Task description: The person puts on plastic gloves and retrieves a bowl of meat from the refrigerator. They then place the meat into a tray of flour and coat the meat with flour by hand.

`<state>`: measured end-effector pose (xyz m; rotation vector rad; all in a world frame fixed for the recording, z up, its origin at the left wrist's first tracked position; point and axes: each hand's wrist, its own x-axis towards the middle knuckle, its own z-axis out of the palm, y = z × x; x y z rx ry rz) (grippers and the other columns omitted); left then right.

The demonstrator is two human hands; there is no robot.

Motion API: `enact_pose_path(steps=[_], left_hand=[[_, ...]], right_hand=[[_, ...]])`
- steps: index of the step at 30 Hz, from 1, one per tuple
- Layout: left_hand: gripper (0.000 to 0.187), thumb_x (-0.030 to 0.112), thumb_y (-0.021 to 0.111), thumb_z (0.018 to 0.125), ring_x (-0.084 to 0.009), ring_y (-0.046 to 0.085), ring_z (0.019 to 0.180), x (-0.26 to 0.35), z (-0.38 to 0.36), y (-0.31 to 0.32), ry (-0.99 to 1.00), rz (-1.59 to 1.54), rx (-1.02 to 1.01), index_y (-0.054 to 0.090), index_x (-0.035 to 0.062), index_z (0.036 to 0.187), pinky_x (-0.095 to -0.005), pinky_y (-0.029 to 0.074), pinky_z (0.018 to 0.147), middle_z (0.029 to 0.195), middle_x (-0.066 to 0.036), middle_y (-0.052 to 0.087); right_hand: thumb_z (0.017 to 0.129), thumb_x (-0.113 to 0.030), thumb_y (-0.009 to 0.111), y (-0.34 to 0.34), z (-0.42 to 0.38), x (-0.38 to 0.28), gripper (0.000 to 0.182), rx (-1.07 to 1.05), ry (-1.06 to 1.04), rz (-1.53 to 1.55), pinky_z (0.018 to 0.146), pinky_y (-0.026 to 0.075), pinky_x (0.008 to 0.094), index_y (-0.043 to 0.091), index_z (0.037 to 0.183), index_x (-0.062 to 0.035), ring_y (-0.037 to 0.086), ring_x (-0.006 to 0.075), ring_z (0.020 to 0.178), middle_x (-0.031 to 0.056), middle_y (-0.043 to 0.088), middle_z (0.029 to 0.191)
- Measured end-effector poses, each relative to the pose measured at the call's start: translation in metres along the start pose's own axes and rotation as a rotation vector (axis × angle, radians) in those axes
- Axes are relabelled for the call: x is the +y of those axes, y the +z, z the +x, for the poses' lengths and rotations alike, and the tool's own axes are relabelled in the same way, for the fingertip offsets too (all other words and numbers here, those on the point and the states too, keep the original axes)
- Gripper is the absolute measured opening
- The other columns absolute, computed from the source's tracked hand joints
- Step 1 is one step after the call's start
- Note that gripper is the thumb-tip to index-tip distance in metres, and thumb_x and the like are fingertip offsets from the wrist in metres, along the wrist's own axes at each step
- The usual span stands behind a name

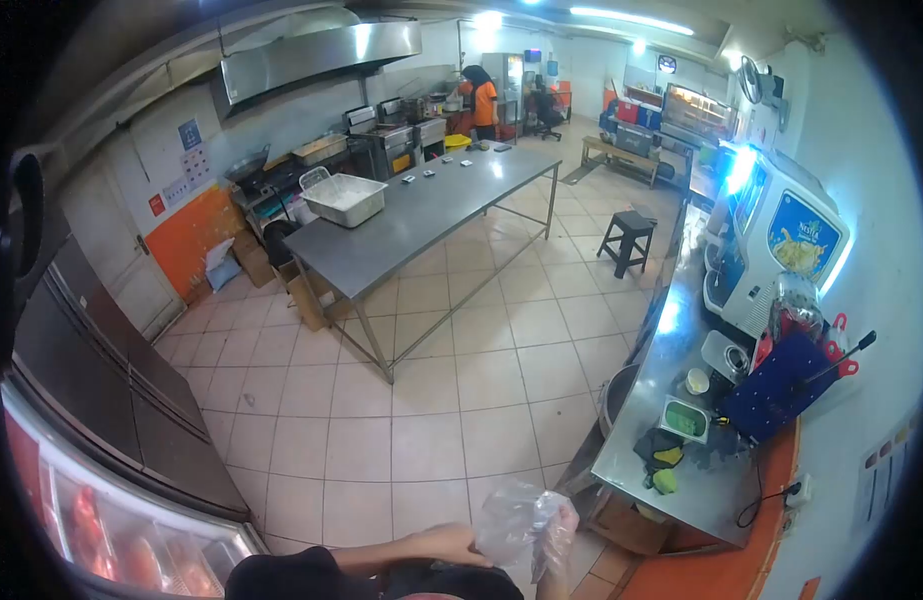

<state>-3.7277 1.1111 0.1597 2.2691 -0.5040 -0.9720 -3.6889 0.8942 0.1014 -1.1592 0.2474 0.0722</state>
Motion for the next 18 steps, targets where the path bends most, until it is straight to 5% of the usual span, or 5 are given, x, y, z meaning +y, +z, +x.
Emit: enact_pose_path(steps=[3, 6, 10, 13, 18], left_hand=[[0.060, 0.052, 0.062, 0.084, -0.0268, 0.058, 0.108, 0.013, -0.002, -0.034, 0.050, -0.254, -0.054, 0.059, 0.0012, 0.115, -0.0392, 0.044, 0.091, 0.107, -0.016, 0.064], [0.077, 0.059, 0.063, 0.081, -0.0240, 0.041, 0.128, -0.026, 0.037, 0.015, 0.116, -1.295, 0.048, 0.043, 0.0075, 0.135, -0.0415, 0.034, 0.104, 0.135, -0.010, 0.047], [0.079, 0.057, 0.060, 0.082, -0.0220, 0.034, 0.132, -0.037, 0.050, -0.001, 0.572, -1.899, -0.096, 0.035, 0.0082, 0.139, -0.0430, 0.028, 0.109, 0.139, -0.007, 0.040], [0.064, 0.046, 0.060, 0.088, -0.0219, 0.039, 0.129, -0.025, 0.039, -0.018, 0.545, -1.830, 0.115, 0.039, 0.0065, 0.134, -0.0407, 0.034, 0.106, 0.134, -0.008, 0.044], [0.036, 0.013, 0.054, 0.095, -0.0213, 0.056, 0.110, -0.034, 0.044, -0.008, 0.204, -1.813, 0.289, 0.044, 0.0018, 0.127, -0.0384, 0.045, 0.097, 0.120, -0.008, 0.056]], right_hand=[[0.094, -0.015, 0.050, 0.057, -0.023, -0.033, 0.019, 0.271, 0.039, 0.289, 0.072, 0.050, 0.0279, 0.056, 0.109, -0.0043, 0.059, 0.0157, 0.081, 0.0033, 0.060, 0.093], [0.091, -0.008, 0.052, 0.070, -0.015, -0.025, 0.015, 0.312, -0.130, 0.369, 0.072, 0.050, 0.0305, 0.059, 0.104, -0.0045, 0.059, 0.0147, 0.082, 0.0016, 0.061, 0.091], [0.096, -0.020, 0.051, 0.053, 0.004, -0.024, 0.018, 0.187, -0.258, 0.064, 0.074, 0.048, 0.0261, 0.054, 0.106, -0.0053, 0.055, 0.0115, 0.085, 0.0030, 0.057, 0.094], [0.095, -0.020, 0.054, 0.048, 0.008, -0.018, 0.015, 0.038, -0.355, 0.037, 0.070, 0.046, 0.0261, 0.055, 0.100, -0.0053, 0.054, 0.0104, 0.080, 0.0017, 0.057, 0.089], [0.095, -0.023, 0.054, 0.076, -0.005, -0.022, 0.016, 0.266, -0.344, 0.229, 0.065, 0.044, 0.0254, 0.055, 0.098, -0.0064, 0.052, 0.0099, 0.077, 0.0005, 0.056, 0.088]])
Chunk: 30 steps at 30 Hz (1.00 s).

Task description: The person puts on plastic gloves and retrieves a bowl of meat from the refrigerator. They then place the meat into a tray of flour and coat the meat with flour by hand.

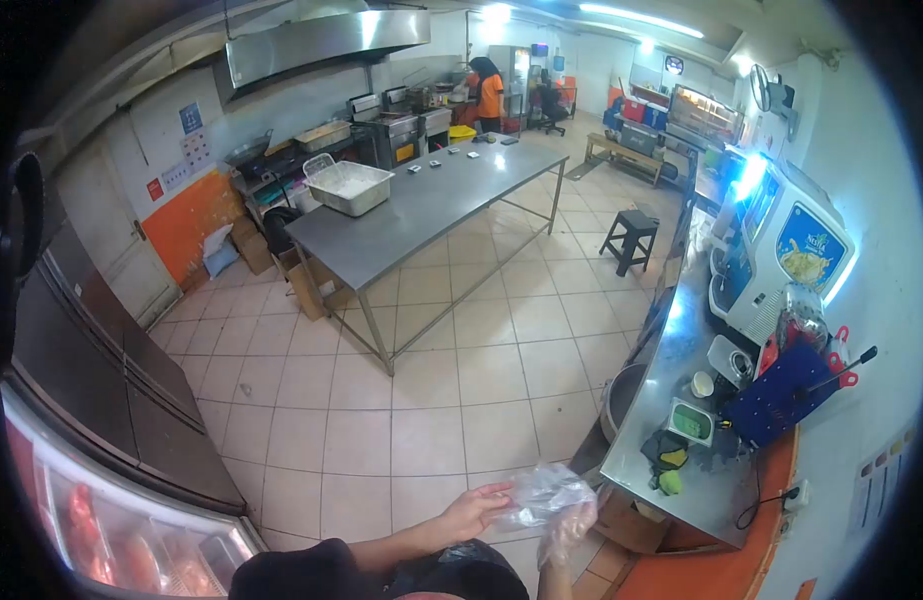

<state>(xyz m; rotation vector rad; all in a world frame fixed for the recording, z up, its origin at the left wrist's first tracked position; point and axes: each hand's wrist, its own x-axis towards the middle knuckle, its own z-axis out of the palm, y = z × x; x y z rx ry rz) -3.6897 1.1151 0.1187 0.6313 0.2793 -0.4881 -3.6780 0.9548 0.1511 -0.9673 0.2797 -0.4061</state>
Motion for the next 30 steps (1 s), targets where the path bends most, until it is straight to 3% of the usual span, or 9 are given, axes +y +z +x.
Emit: enact_pose_path(steps=[2, 5, 8, 12, 15, 16, 25, 28, 30], left_hand=[[0.031, 0.009, 0.052, 0.095, -0.0209, 0.058, 0.106, 0.001, 0.000, -0.004, 0.062, -0.072, 0.073, 0.048, 0.0006, 0.124, -0.0374, 0.046, 0.096, 0.116, -0.008, 0.058], [0.025, 0.009, 0.055, 0.093, -0.0203, 0.059, 0.106, 0.001, -0.012, 0.004, 0.018, -0.257, -0.051, 0.054, 0.0001, 0.117, -0.0343, 0.046, 0.095, 0.111, -0.009, 0.061], [0.022, 0.011, 0.057, 0.092, -0.0196, 0.059, 0.104, 0.002, -0.022, 0.018, -0.265, -0.040, -0.115, 0.057, 0.0005, 0.112, -0.0330, 0.047, 0.094, 0.106, -0.009, 0.061], [0.022, 0.013, 0.059, 0.092, -0.0165, 0.059, 0.099, -0.005, 0.003, -0.003, 0.100, -0.093, 0.019, 0.058, 0.0007, 0.110, -0.0342, 0.047, 0.094, 0.105, -0.008, 0.061], [0.021, 0.011, 0.059, 0.092, -0.0164, 0.059, 0.097, -0.017, -0.009, 0.002, 0.025, -0.124, -0.105, 0.057, 0.0002, 0.110, -0.0349, 0.047, 0.094, 0.105, -0.008, 0.061], [0.019, 0.011, 0.058, 0.093, -0.0168, 0.059, 0.095, -0.018, -0.015, 0.013, -0.001, -0.016, -0.019, 0.057, 0.0006, 0.108, -0.0357, 0.048, 0.093, 0.103, -0.008, 0.061], [0.011, 0.012, 0.055, 0.094, -0.0180, 0.063, 0.082, 0.002, -0.013, 0.009, 0.129, -0.115, 0.258, 0.060, 0.0026, 0.096, -0.0336, 0.051, 0.080, 0.090, -0.008, 0.064], [0.013, 0.012, 0.055, 0.094, -0.0170, 0.062, 0.075, 0.011, -0.001, -0.011, 0.248, -0.008, 0.232, 0.061, 0.0007, 0.097, -0.0304, 0.052, 0.074, 0.087, -0.007, 0.064], [0.014, 0.012, 0.058, 0.093, -0.0145, 0.061, 0.074, 0.013, 0.004, -0.017, 0.315, -0.018, 0.252, 0.062, -0.0005, 0.097, -0.0270, 0.050, 0.070, 0.085, -0.007, 0.064]], right_hand=[[0.095, -0.023, 0.054, 0.004, 0.004, 0.000, 0.016, 0.050, -0.032, 0.032, 0.064, 0.043, 0.0252, 0.055, 0.098, -0.0063, 0.052, 0.0096, 0.076, 0.0003, 0.056, 0.087], [0.095, -0.022, 0.054, 0.000, 0.005, 0.002, 0.017, 0.056, -0.049, -0.020, 0.063, 0.043, 0.0249, 0.055, 0.098, -0.0062, 0.051, 0.0093, 0.074, 0.0000, 0.055, 0.086], [0.095, -0.022, 0.054, -0.001, 0.005, 0.004, 0.017, 0.052, -0.050, -0.051, 0.062, 0.042, 0.0245, 0.055, 0.098, -0.0061, 0.051, 0.0089, 0.073, -0.0004, 0.055, 0.085], [0.095, -0.022, 0.054, 0.001, 0.006, 0.008, 0.017, 0.037, -0.047, -0.075, 0.060, 0.041, 0.0241, 0.056, 0.098, -0.0060, 0.050, 0.0084, 0.071, -0.0008, 0.054, 0.084], [0.094, -0.022, 0.054, 0.000, 0.005, 0.010, 0.017, 0.027, -0.040, -0.084, 0.059, 0.041, 0.0237, 0.056, 0.097, -0.0059, 0.049, 0.0081, 0.070, -0.0011, 0.054, 0.082], [0.094, -0.022, 0.054, -0.001, 0.004, 0.010, 0.017, 0.026, -0.039, -0.086, 0.059, 0.041, 0.0236, 0.056, 0.097, -0.0059, 0.049, 0.0080, 0.069, -0.0012, 0.054, 0.082], [0.094, -0.022, 0.054, -0.007, -0.007, 0.025, 0.017, 0.002, -0.015, -0.122, 0.055, 0.039, 0.0226, 0.057, 0.097, -0.0056, 0.047, 0.0069, 0.065, -0.0022, 0.053, 0.079], [0.094, -0.022, 0.055, -0.008, -0.010, 0.026, 0.017, -0.023, 0.029, -0.204, 0.054, 0.038, 0.0223, 0.057, 0.097, -0.0055, 0.047, 0.0065, 0.064, -0.0025, 0.053, 0.077], [0.091, -0.017, 0.056, -0.014, -0.009, 0.012, 0.016, -0.052, 0.193, -0.378, 0.050, 0.041, 0.0229, 0.057, 0.101, -0.0040, 0.051, 0.0094, 0.058, 0.0029, 0.056, 0.084]])
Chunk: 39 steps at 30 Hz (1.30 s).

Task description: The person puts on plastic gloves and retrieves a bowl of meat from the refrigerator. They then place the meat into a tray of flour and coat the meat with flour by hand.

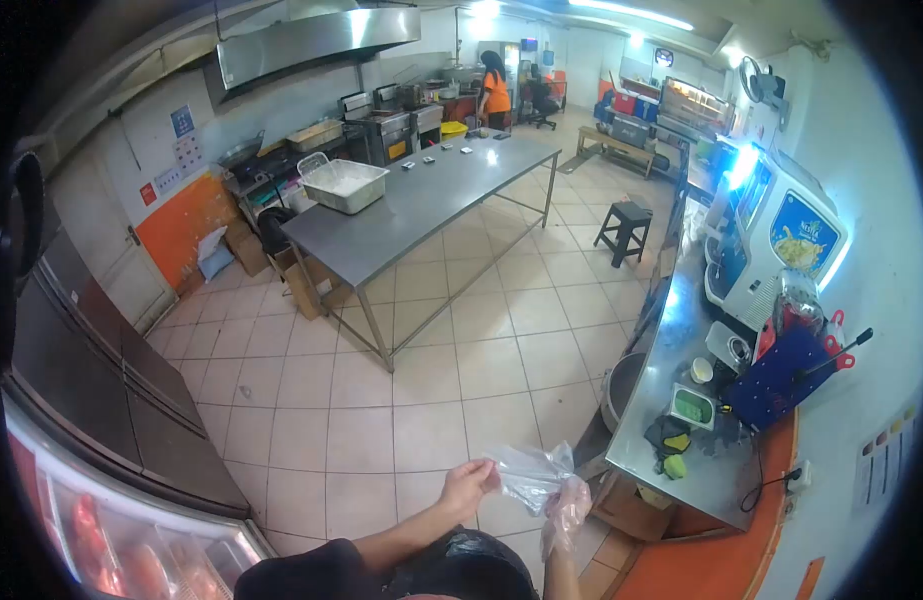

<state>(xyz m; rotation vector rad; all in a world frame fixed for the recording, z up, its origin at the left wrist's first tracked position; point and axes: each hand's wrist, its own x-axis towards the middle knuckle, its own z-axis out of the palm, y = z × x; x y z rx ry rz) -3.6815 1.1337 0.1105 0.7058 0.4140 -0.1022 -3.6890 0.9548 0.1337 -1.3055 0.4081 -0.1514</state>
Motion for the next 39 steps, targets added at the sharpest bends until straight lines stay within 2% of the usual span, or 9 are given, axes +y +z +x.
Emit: enact_pose_path(steps=[2, 6, 14, 20, 23, 26, 32, 36, 39], left_hand=[[0.013, 0.012, 0.060, 0.092, -0.0131, 0.060, 0.072, 0.018, -0.001, 0.005, 0.022, 0.071, -0.021, 0.063, -0.0002, 0.095, -0.0256, 0.049, 0.068, 0.082, -0.006, 0.064], [0.013, 0.013, 0.063, 0.090, -0.0110, 0.059, 0.068, 0.038, 0.000, -0.001, 0.108, 0.225, -0.013, 0.065, -0.0001, 0.089, -0.0236, 0.045, 0.062, 0.078, -0.006, 0.065], [0.016, 0.010, 0.065, 0.088, -0.0095, 0.062, 0.071, 0.041, -0.010, -0.004, 0.162, 0.416, -0.165, 0.067, -0.0035, 0.096, -0.0222, 0.050, 0.068, 0.079, -0.006, 0.068], [0.015, 0.011, 0.068, 0.086, -0.0072, 0.062, 0.071, 0.046, -0.016, 0.020, 0.175, 0.899, -0.148, 0.069, -0.0023, 0.092, -0.0224, 0.049, 0.065, 0.075, -0.007, 0.068], [0.013, 0.013, 0.071, 0.083, -0.0058, 0.061, 0.069, 0.034, -0.010, 0.023, 0.369, 0.716, -0.184, 0.069, 0.0000, 0.084, -0.0223, 0.048, 0.061, 0.071, -0.005, 0.068], [0.018, 0.016, 0.072, 0.082, -0.0068, 0.060, 0.067, 0.035, -0.008, 0.021, 0.301, 0.683, -0.291, 0.067, -0.0018, 0.082, -0.0216, 0.048, 0.061, 0.072, -0.003, 0.067], [0.016, 0.014, 0.073, 0.080, -0.0072, 0.061, 0.067, 0.038, -0.013, 0.027, 0.366, 1.331, -0.329, 0.069, -0.0015, 0.083, -0.0228, 0.049, 0.061, 0.072, -0.003, 0.068], [0.014, 0.014, 0.073, 0.079, -0.0071, 0.064, 0.070, 0.055, -0.025, 0.036, 0.250, 0.968, -0.461, 0.070, 0.0007, 0.082, -0.0236, 0.050, 0.064, 0.073, -0.004, 0.069], [0.013, 0.014, 0.073, 0.078, -0.0072, 0.062, 0.065, 0.055, -0.020, 0.028, 0.250, 0.990, -0.397, 0.072, 0.0033, 0.085, -0.0234, 0.049, 0.061, 0.072, -0.006, 0.069]], right_hand=[[0.088, -0.014, 0.060, -0.018, 0.019, 0.007, 0.024, -0.121, 0.087, -0.083, 0.037, 0.035, 0.0224, 0.056, 0.109, -0.0024, 0.045, 0.0085, 0.043, 0.0056, 0.057, 0.084], [0.085, -0.013, 0.063, -0.046, 0.031, -0.011, 0.040, -0.086, 0.132, -0.137, 0.038, 0.034, 0.0214, 0.048, 0.121, -0.0024, 0.045, 0.0079, 0.044, 0.0067, 0.059, 0.085], [0.088, -0.020, 0.060, -0.056, 0.034, -0.045, 0.028, -0.115, 0.050, -0.141, 0.039, 0.038, 0.0211, 0.056, 0.110, -0.0035, 0.047, 0.0070, 0.047, 0.0054, 0.060, 0.078], [0.088, -0.016, 0.061, 0.015, -0.007, -0.065, 0.022, -0.444, 0.078, -0.259, 0.050, 0.043, 0.0216, 0.061, 0.101, 0.0022, 0.053, 0.0079, 0.056, 0.0062, 0.064, 0.078], [0.087, -0.017, 0.063, 0.031, -0.016, -0.064, 0.022, -0.488, 0.082, -0.282, 0.052, 0.044, 0.0223, 0.063, 0.098, 0.0019, 0.053, 0.0088, 0.056, 0.0061, 0.065, 0.079], [0.088, -0.019, 0.065, 0.036, -0.014, -0.058, 0.025, -0.512, 0.060, -0.260, 0.053, 0.041, 0.0209, 0.061, 0.100, 0.0022, 0.052, 0.0079, 0.058, 0.0045, 0.063, 0.078], [0.084, -0.015, 0.071, 0.033, -0.007, -0.016, 0.016, -0.506, -0.078, -0.510, 0.059, 0.043, 0.0212, 0.066, 0.086, -0.0004, 0.054, 0.0074, 0.067, 0.0039, 0.063, 0.077], [0.084, -0.012, 0.069, 0.017, 0.005, -0.023, 0.014, -0.439, -0.043, -0.319, 0.063, 0.046, 0.0223, 0.065, 0.083, 0.0005, 0.057, 0.0091, 0.069, 0.0039, 0.064, 0.076], [0.083, -0.011, 0.070, 0.016, 0.003, -0.040, 0.014, -0.347, 0.008, -0.268, 0.065, 0.047, 0.0238, 0.065, 0.078, 0.0009, 0.058, 0.0096, 0.069, 0.0027, 0.064, 0.074]])
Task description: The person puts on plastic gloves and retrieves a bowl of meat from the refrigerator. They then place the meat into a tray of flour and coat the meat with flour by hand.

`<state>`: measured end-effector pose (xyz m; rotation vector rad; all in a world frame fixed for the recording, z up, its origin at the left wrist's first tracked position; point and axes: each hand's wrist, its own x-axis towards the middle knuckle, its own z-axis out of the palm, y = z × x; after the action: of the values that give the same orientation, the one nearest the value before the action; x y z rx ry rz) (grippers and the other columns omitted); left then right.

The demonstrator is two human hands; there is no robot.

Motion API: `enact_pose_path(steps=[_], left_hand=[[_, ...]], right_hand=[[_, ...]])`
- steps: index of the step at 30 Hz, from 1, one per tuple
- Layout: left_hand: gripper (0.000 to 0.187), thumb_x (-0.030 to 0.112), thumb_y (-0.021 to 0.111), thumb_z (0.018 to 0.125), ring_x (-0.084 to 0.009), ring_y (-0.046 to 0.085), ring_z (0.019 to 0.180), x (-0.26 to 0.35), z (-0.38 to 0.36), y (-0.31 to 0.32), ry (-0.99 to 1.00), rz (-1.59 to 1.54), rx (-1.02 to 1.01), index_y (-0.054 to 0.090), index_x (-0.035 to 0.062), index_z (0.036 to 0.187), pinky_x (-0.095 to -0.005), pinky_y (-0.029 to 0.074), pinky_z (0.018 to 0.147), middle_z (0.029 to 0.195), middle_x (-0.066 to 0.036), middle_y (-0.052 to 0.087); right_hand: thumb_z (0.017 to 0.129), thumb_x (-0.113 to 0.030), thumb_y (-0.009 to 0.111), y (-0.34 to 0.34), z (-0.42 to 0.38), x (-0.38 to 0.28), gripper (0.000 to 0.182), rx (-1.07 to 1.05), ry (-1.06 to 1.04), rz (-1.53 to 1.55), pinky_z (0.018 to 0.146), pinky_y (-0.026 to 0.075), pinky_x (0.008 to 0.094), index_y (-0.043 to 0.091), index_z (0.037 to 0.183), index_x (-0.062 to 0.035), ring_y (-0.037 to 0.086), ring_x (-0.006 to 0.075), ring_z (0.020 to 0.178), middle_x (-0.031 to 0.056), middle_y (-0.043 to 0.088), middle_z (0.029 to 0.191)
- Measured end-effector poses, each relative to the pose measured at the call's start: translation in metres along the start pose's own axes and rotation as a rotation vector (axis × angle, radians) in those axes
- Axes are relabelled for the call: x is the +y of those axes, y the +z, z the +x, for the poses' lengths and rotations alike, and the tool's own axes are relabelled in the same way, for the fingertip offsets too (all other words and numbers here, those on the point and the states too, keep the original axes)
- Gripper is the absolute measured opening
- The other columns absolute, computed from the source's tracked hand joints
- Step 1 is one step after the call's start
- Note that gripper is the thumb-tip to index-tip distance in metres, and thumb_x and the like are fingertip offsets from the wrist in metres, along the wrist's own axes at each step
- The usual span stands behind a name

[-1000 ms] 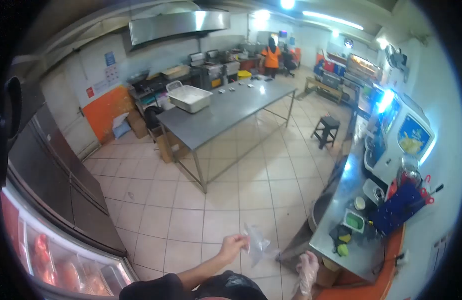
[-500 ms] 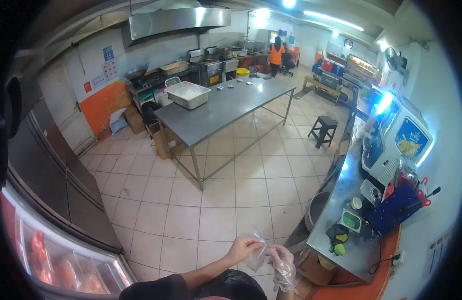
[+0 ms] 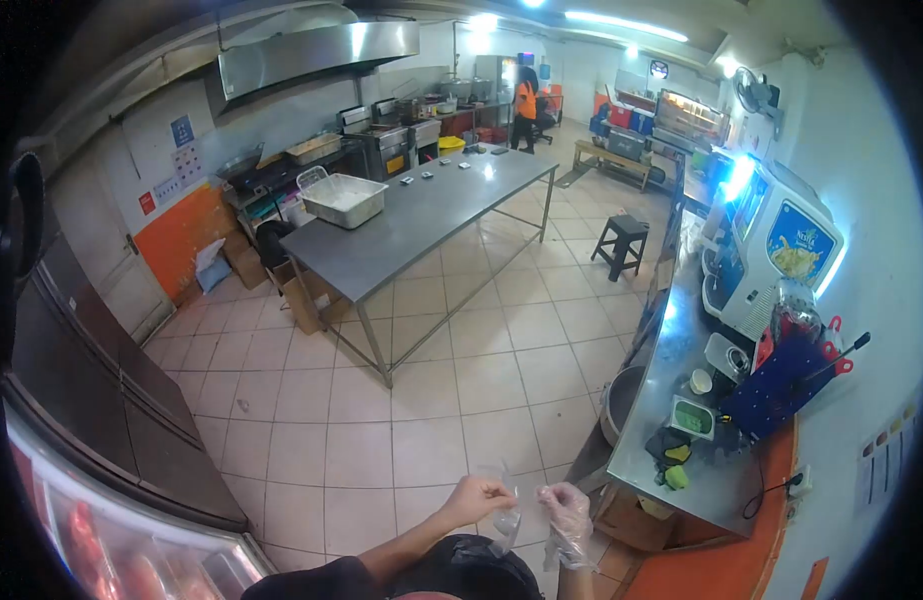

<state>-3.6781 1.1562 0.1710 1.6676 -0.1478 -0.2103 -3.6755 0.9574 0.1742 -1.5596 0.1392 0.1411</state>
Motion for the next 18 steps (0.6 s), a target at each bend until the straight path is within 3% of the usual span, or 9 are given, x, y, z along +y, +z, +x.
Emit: enact_pose_path(steps=[4, 7, 11, 14, 16, 18], left_hand=[[0.014, 0.012, 0.074, 0.079, -0.0079, 0.063, 0.065, -0.004, 0.006, 0.008, -0.006, 0.187, 0.015, 0.068, 0.0005, 0.075, -0.0238, 0.050, 0.058, 0.070, -0.006, 0.068], [0.016, 0.011, 0.076, 0.077, -0.0073, 0.061, 0.062, 0.015, 0.002, 0.003, -0.045, 0.162, -0.039, 0.066, 0.0010, 0.072, -0.0237, 0.048, 0.055, 0.068, -0.006, 0.068], [0.013, 0.011, 0.076, 0.076, -0.0085, 0.064, 0.061, -0.011, 0.003, -0.003, 0.009, -0.077, 0.041, 0.067, 0.0008, 0.076, -0.0241, 0.049, 0.054, 0.069, -0.008, 0.069], [0.010, 0.007, 0.073, 0.077, -0.0102, 0.065, 0.061, -0.018, 0.002, -0.006, 0.179, 0.034, 0.164, 0.068, -0.0007, 0.081, -0.0238, 0.050, 0.054, 0.071, -0.009, 0.069], [0.010, 0.007, 0.072, 0.078, -0.0111, 0.065, 0.063, -0.009, -0.001, -0.008, 0.091, 0.010, 0.161, 0.067, -0.0013, 0.082, -0.0247, 0.050, 0.056, 0.073, -0.010, 0.069], [0.012, 0.008, 0.074, 0.078, -0.0107, 0.064, 0.065, -0.006, -0.003, -0.005, -0.028, -0.026, 0.146, 0.067, -0.0014, 0.081, -0.0250, 0.051, 0.059, 0.074, -0.010, 0.069]], right_hand=[[0.082, -0.012, 0.071, 0.020, 0.001, 0.005, 0.014, -0.174, -0.023, -0.094, 0.060, 0.043, 0.0222, 0.064, 0.076, -0.0011, 0.054, 0.0077, 0.066, -0.0006, 0.059, 0.069], [0.082, -0.012, 0.071, 0.016, 0.004, 0.003, 0.015, -0.091, 0.019, 0.017, 0.056, 0.042, 0.0227, 0.062, 0.076, -0.0012, 0.052, 0.0074, 0.061, -0.0003, 0.059, 0.068], [0.082, -0.008, 0.069, -0.001, 0.006, 0.010, 0.011, -0.005, 0.011, 0.064, 0.055, 0.042, 0.0222, 0.061, 0.076, -0.0024, 0.053, 0.0079, 0.059, 0.0008, 0.059, 0.066], [0.083, -0.007, 0.065, -0.001, 0.025, 0.029, 0.008, -0.048, -0.004, 0.078, 0.057, 0.044, 0.0221, 0.062, 0.081, -0.0002, 0.055, 0.0087, 0.063, 0.0022, 0.060, 0.068], [0.083, -0.008, 0.066, 0.028, 0.005, -0.020, 0.009, -0.102, 0.107, 0.152, 0.059, 0.044, 0.0218, 0.063, 0.083, 0.0007, 0.054, 0.0086, 0.065, 0.0019, 0.060, 0.070], [0.083, -0.008, 0.066, 0.035, 0.005, -0.023, 0.010, -0.237, 0.023, -0.039, 0.060, 0.044, 0.0219, 0.064, 0.083, 0.0009, 0.054, 0.0083, 0.066, 0.0020, 0.061, 0.071]])
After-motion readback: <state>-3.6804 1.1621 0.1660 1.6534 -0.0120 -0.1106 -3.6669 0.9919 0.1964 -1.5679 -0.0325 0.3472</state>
